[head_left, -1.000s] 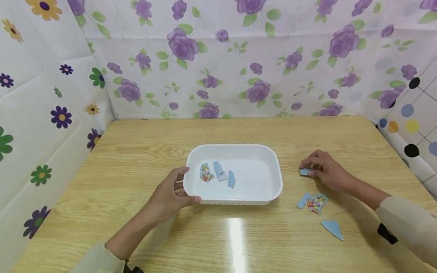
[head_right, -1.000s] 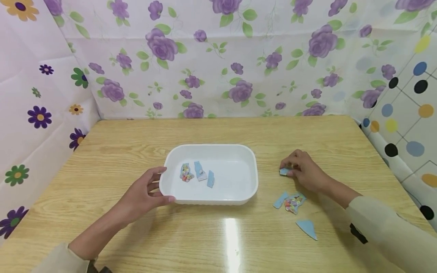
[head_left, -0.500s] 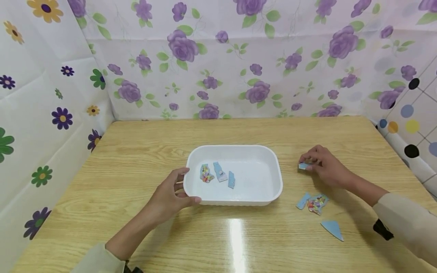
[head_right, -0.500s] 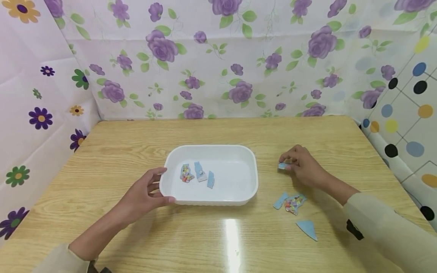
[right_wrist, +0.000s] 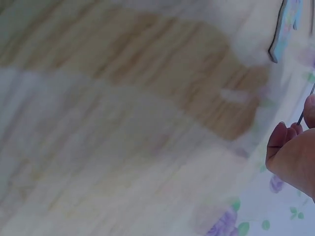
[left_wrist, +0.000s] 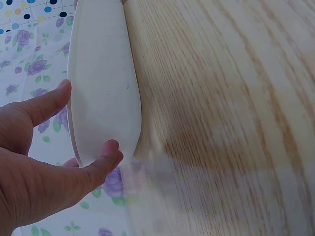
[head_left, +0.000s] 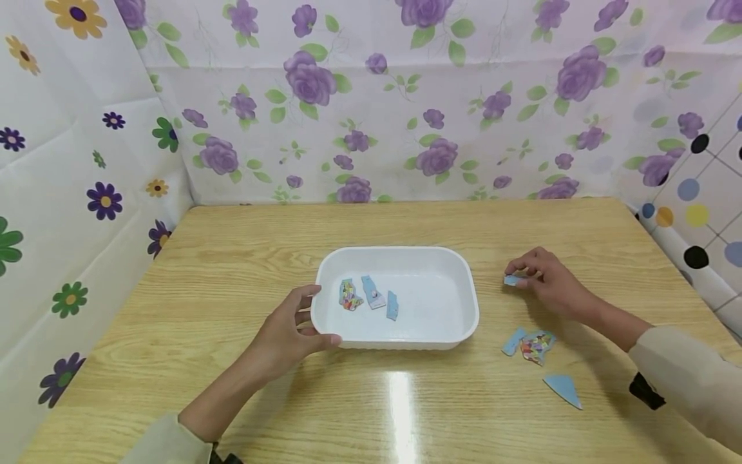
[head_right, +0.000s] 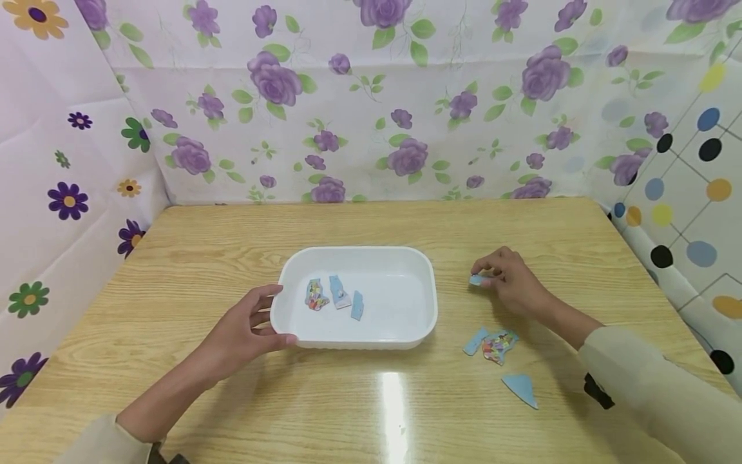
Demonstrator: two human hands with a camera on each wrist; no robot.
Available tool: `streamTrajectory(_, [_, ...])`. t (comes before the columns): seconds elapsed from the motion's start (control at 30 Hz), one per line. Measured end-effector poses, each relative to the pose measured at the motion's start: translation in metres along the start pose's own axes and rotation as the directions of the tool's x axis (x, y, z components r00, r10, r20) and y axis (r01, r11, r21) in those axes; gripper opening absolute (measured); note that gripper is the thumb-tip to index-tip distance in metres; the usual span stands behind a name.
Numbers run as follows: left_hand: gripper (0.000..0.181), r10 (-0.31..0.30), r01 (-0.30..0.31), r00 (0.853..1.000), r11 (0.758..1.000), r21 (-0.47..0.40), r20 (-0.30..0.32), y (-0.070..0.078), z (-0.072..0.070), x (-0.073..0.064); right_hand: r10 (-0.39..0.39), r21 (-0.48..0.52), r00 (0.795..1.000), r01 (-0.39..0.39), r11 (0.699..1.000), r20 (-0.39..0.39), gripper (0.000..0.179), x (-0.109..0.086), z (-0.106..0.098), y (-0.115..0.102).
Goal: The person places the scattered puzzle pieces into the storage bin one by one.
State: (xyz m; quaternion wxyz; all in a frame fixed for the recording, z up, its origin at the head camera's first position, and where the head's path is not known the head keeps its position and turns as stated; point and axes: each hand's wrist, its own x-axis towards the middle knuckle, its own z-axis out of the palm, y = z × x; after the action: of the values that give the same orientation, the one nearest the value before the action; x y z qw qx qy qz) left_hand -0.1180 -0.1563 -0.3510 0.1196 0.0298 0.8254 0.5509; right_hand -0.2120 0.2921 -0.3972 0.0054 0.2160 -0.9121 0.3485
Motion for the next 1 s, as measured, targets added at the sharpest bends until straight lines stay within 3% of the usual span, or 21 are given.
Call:
streamTrajectory(0.43, [0.091,-0.001,0.001,1.0,1.0,-0.004,-0.003,0.0,0.0,-0.001,-0.055,-0.006,0.996,0.055,0.998,-0.066,0.019,0.021,-0.02,-0.037])
streamTrajectory(0.8, [0.09,-0.004,0.004,1.0,1.0,-0.028,-0.004,0.0,0.0,0.001,-0.075,-0.005,0.997,0.075,0.997,-0.031,0.018,0.036,-0.03,-0.061])
streamTrajectory(1.0, [0.091,0.0,0.0,1.0,0.999,-0.037,0.003,-0.002,0.0,0.0,-0.021,0.021,1.0,0.021,1.0,0.008,0.019,0.044,-0.036,-0.077])
